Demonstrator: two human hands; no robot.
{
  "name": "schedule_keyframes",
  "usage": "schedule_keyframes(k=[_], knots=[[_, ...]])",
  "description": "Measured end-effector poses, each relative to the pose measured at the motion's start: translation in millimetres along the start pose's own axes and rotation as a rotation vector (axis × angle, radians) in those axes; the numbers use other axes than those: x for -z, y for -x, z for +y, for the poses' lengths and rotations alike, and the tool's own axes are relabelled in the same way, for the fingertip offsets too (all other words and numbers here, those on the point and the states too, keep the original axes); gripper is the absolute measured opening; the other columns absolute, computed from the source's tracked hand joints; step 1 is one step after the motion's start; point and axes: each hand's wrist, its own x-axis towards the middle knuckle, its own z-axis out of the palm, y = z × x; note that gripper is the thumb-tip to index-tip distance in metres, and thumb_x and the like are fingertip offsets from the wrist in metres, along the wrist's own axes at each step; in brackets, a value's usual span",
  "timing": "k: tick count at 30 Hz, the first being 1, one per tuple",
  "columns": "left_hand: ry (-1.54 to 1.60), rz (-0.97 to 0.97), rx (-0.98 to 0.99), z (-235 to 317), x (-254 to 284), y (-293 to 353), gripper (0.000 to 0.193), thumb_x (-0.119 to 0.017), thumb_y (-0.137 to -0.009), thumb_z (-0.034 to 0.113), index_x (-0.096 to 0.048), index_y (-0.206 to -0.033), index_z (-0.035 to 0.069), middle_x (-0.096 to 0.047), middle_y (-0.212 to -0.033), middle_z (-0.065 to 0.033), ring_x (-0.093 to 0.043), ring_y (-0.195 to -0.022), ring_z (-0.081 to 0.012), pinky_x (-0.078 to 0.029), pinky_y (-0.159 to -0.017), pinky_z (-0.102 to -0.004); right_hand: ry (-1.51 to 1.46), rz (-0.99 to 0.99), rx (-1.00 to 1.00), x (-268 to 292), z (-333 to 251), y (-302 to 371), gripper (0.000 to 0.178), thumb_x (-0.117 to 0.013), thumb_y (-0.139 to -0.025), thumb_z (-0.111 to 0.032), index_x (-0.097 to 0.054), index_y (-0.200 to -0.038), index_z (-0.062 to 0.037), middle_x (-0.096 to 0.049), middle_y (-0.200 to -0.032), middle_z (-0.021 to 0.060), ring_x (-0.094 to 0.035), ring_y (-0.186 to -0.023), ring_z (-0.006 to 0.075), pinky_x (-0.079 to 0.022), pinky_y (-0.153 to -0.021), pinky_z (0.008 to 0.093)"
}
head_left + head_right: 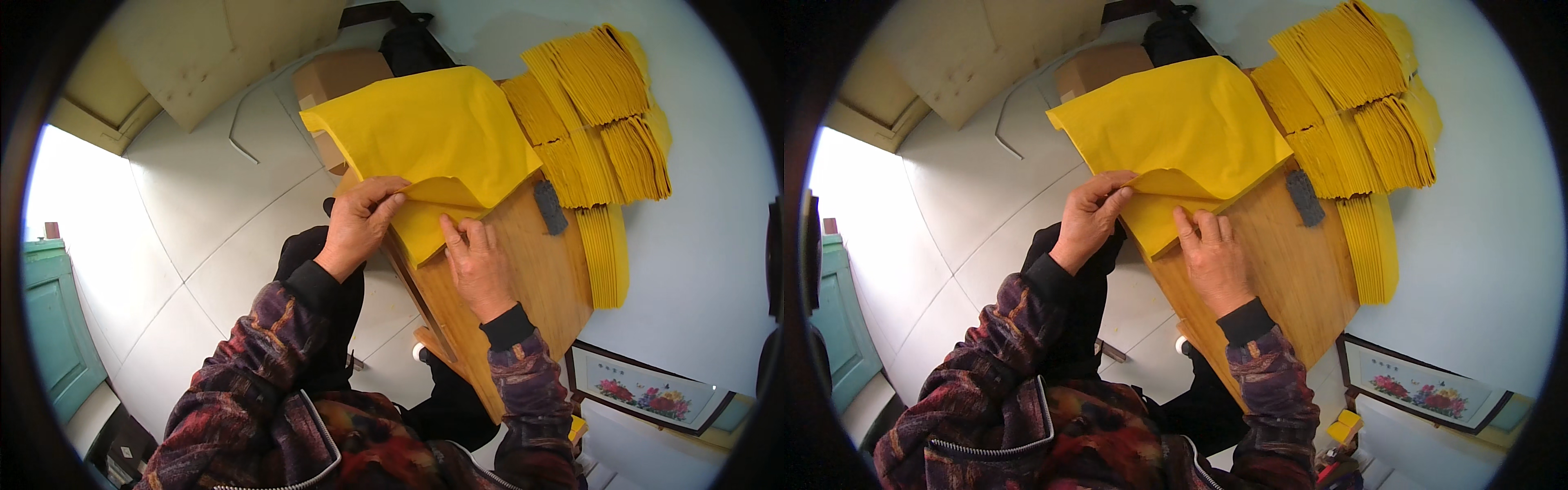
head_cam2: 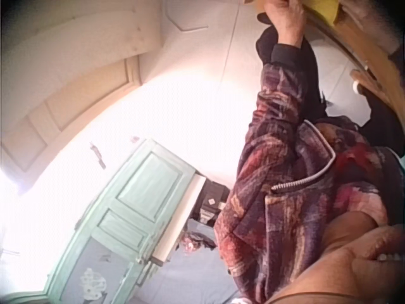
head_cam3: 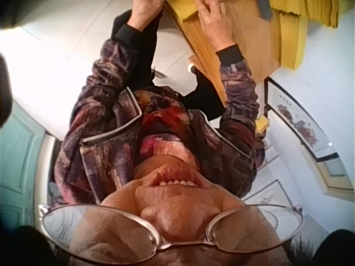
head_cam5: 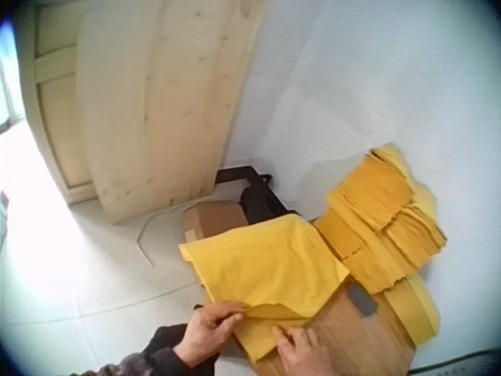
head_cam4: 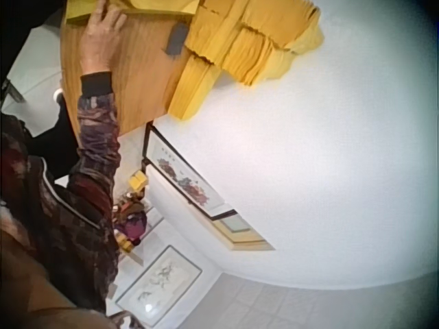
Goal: The person sits on the floor and repeatedly folds yellow fabric pieces on a wooden table. They align edges, fold the fabric in half, and stack the finished pieces.
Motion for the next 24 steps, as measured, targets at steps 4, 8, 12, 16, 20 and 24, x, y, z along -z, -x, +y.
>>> schedule_keyframes(k=[4, 8, 12, 16, 20, 24], knots=[[-0.052, 0.024, -0.039, -2.5, 1.4, 0.1, 0.016, -0.064, -0.090, 0.006, -0.068, -0.104, -0.002, -0.070, -0.103, -0.0136, -0.066, -0.096, -0.0237, -0.050, -0.087, -0.0301, -0.208, 0.075, -0.005, -2.2, 4.5, 1.4, 0.051, -0.068, -0.080, -0.003, -0.057, -0.130, -0.0067, -0.055, -0.106, 0.0117, -0.055, -0.098, 0.0330, -0.049, -0.082, 0.0412], [-0.065, 0.016, 0.038, -1.5, 2.3, -1.0, 0.015, -0.063, -0.091, 0.004, -0.067, -0.103, -0.003, -0.070, -0.104, -0.0131, -0.065, -0.100, -0.0230, -0.048, -0.090, -0.0291, -0.247, 0.194, -0.204, 4.7, 48.6, 19.1, 0.042, -0.066, -0.084, -0.006, -0.057, -0.124, -0.0012, -0.056, -0.110, 0.0169, -0.053, -0.104, 0.0373, -0.046, -0.088, 0.0436], [-0.087, -0.038, -0.109, 3.1, 3.1, -4.3, 0.014, -0.062, -0.091, 0.001, -0.068, -0.103, -0.003, -0.070, -0.103, -0.0126, -0.065, -0.098, -0.0217, -0.048, -0.088, -0.0275, -0.005, 0.314, -0.595, -2.0, 112.8, 29.4, 0.043, -0.065, -0.088, -0.015, -0.056, -0.128, -0.0018, -0.053, -0.116, 0.0179, -0.049, -0.109, 0.0366, -0.042, -0.093, 0.0467], [-0.186, -0.035, -0.143, 8.4, 5.3, -2.7, 0.014, -0.062, -0.091, 0.002, -0.068, -0.103, -0.002, -0.070, -0.098, -0.0125, -0.066, -0.091, -0.0201, -0.050, -0.081, -0.0276, 0.165, 0.147, -0.798, -27.1, 143.3, 33.7, 0.041, -0.062, -0.090, -0.020, -0.059, -0.129, -0.0074, -0.053, -0.116, 0.0140, -0.050, -0.109, 0.0352, -0.042, -0.093, 0.0495], [-0.211, 0.008, -0.072, 13.0, 3.0, -2.2, 0.016, -0.064, -0.092, 0.008, -0.068, -0.103, -0.003, -0.070, -0.090, -0.0132, -0.065, -0.082, -0.0199, -0.050, -0.075, -0.0287, 0.264, 0.064, -0.855, -41.5, 154.0, 32.6, 0.037, -0.060, -0.092, -0.026, -0.062, -0.127, -0.0141, -0.056, -0.114, 0.0105, -0.050, -0.109, 0.0345, -0.041, -0.094, 0.0524], [-0.178, -0.041, 0.033, 14.3, 3.8, -11.0, 0.020, -0.065, -0.092, 0.014, -0.067, -0.103, -0.003, -0.070, -0.088, -0.0133, -0.064, -0.080, -0.0191, -0.050, -0.074, -0.0289, 0.033, 0.027, -0.862, -20.9, 157.8, 33.1, 0.032, -0.060, -0.091, -0.024, -0.064, -0.120, -0.0119, -0.057, -0.124, 0.0114, -0.051, -0.114, 0.0367, -0.042, -0.097, 0.0488]])
